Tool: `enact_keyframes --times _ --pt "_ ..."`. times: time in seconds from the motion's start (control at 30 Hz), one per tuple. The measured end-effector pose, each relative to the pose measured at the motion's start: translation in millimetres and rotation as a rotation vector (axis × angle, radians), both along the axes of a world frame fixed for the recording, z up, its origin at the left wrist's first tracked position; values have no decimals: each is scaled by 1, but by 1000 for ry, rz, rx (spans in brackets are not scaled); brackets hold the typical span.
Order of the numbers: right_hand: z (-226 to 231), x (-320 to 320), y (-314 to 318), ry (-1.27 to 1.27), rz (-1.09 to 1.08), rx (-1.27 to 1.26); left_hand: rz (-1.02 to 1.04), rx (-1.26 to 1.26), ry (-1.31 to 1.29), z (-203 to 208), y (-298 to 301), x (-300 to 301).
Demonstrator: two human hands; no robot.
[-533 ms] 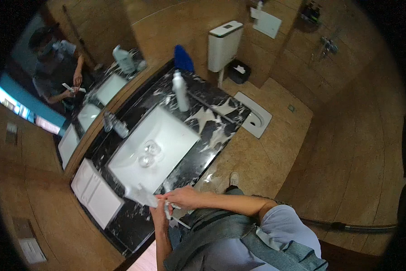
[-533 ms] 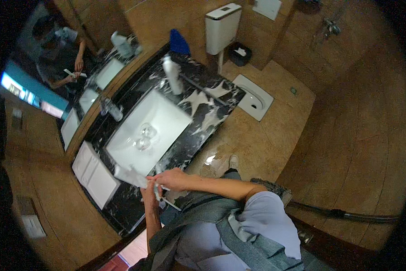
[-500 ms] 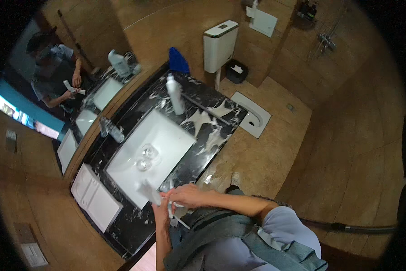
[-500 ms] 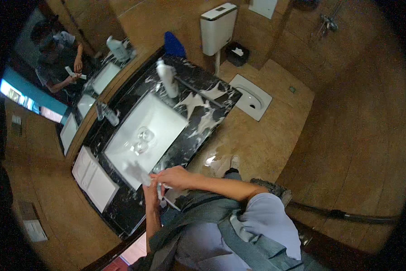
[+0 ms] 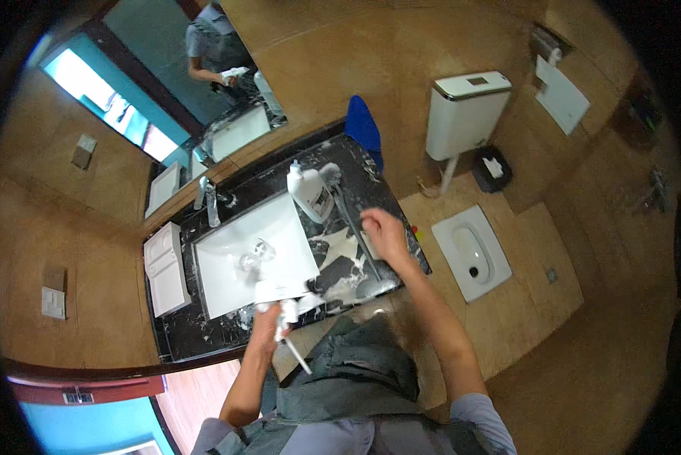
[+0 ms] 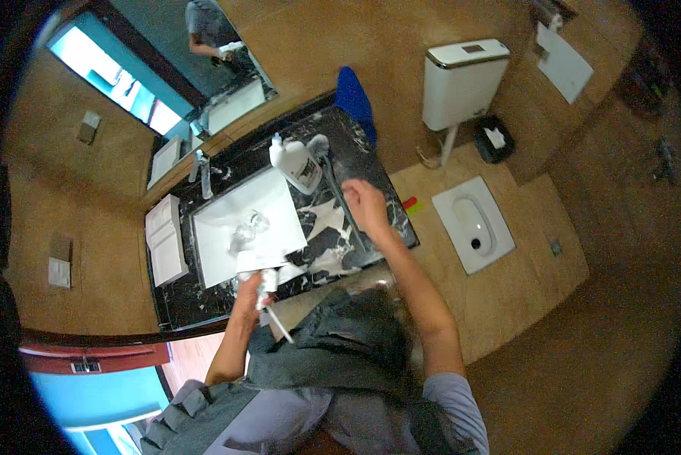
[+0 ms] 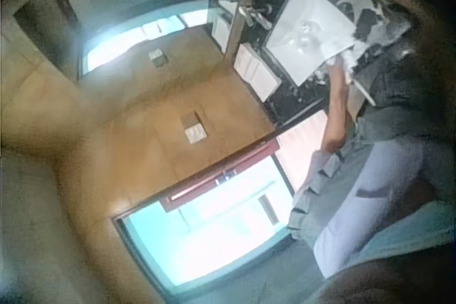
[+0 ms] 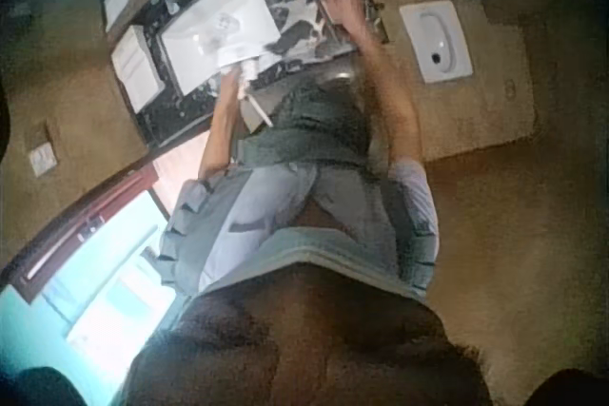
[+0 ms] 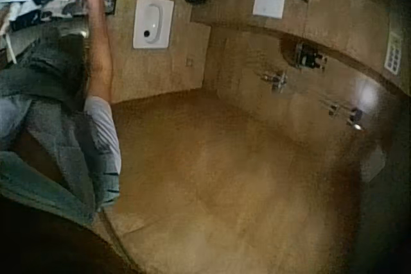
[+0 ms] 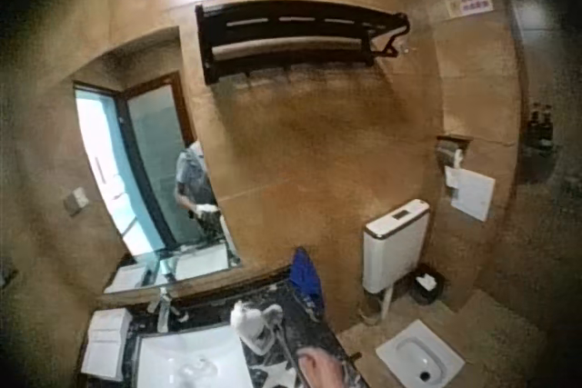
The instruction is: The person mops the bathroom floor with a mop, rinses the mop head using the shower head, wrings it out, and places it back. They then wipe the sink countertop and a white tray with a blue cloth, handling a plastic cup and a toothbrush along the way.
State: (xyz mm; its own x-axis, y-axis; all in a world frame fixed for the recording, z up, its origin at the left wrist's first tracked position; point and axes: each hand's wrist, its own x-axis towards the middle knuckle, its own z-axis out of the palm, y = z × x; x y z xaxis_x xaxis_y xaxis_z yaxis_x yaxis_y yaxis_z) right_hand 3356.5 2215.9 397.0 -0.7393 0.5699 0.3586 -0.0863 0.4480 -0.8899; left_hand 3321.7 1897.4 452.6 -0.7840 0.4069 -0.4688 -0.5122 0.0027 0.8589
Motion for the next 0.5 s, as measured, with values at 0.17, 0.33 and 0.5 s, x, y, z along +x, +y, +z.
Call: enact_keyframes --times 0.17,0.33,0.5 --pt "5 -131 57 -57 156 246 245 225 8 20 -19 -12" --pt "-1 -221 68 -70 463 393 345 382 -80 -4 18 -8" --pt "-16 -294 57 -341 849 655 338 427 -56 -29 43 6"
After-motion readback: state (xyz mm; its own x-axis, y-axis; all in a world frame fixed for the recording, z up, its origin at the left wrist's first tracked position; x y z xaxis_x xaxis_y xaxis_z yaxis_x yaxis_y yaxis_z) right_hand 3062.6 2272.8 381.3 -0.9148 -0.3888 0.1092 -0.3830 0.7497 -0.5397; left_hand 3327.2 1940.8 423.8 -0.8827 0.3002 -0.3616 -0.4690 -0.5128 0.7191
